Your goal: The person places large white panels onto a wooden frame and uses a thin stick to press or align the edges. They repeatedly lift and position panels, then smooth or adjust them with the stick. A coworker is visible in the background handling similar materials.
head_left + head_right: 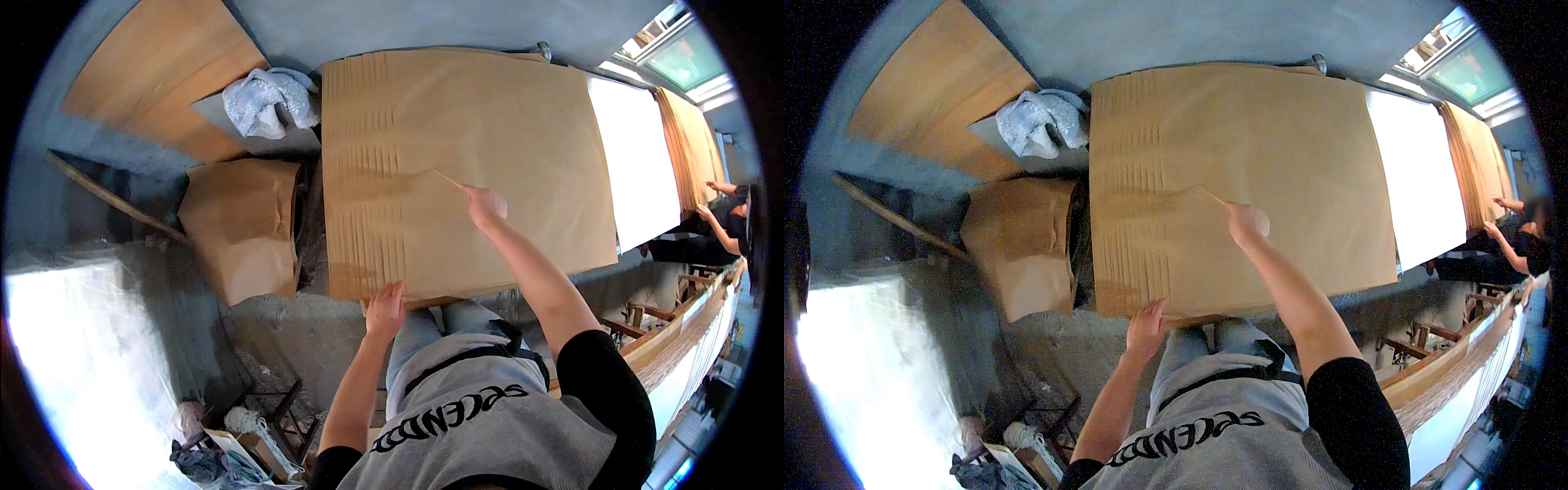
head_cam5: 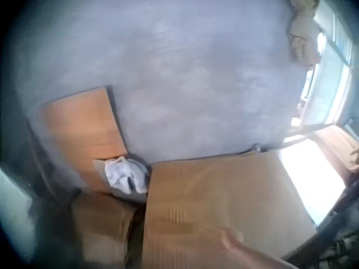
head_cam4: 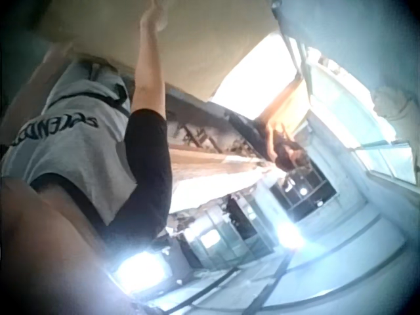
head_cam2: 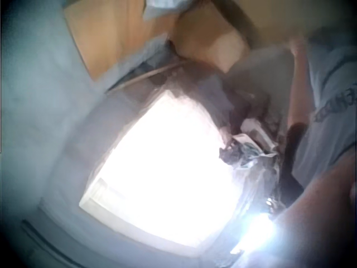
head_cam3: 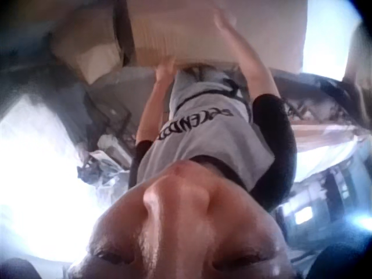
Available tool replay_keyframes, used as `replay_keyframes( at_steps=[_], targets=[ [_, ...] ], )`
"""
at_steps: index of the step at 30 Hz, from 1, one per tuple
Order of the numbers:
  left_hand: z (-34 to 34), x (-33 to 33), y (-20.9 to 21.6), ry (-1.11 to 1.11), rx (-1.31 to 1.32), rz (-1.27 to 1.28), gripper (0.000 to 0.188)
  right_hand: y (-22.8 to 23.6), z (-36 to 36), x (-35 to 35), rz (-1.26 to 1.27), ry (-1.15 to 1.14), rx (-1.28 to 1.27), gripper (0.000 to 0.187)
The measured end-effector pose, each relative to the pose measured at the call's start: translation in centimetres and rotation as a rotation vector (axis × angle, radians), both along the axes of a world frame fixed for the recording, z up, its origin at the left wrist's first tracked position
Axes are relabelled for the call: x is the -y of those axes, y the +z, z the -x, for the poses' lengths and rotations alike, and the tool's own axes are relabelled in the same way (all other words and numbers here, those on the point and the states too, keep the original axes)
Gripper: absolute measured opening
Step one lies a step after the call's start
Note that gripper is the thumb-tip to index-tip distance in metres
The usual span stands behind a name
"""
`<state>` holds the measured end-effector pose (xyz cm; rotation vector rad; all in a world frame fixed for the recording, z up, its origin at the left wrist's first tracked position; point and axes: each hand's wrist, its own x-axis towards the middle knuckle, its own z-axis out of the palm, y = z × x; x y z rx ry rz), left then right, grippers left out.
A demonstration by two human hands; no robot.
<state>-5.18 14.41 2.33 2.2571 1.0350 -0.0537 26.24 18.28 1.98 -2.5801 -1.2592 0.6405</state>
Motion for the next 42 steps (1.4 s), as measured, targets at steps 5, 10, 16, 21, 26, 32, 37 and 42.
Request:
replay_keyframes(
  at_steps=[5,10,16,21,26,32,37,42],
  targets=[
    [0.8,-1.4,-1.9,-0.258,-0.342,0.081,0.046,-0.3,1.1,0.2,0.149,-0.074,0.082,0.028],
    [3.7,-0.8,-4.5,-0.402,-0.355,0.065,0.052,1.3,0.8,0.3,0.057,-0.033,0.137,0.031],
    [2.8,-1.8,-2.2,-0.341,-0.336,0.176,0.055,2.3,1.0,-0.3,0.165,-0.096,0.056,0.029],
    [2.3,-2.3,-4.1,-0.388,-0.372,0.172,0.052,1.8,1.5,-0.7,0.196,-0.090,0.101,0.036],
    [2.0,-2.8,-3.4,-0.320,-0.274,0.223,0.036,0.9,1.9,-0.6,0.125,-0.023,0.153,0.037],
    [-0.1,-6.8,-4.5,0.383,0.111,0.517,0.019,3.2,2.3,0.6,0.088,-0.121,-0.025,0.034],
    [-2.1,-8.9,-9.2,0.773,0.618,0.820,0.017,4.1,3.3,4.0,0.030,-0.159,-0.102,0.030],
    [-3.9,-8.8,-8.9,0.968,0.628,0.986,0.025,4.1,4.1,11.2,-0.074,-0.301,-0.180,0.027]
  ],
)
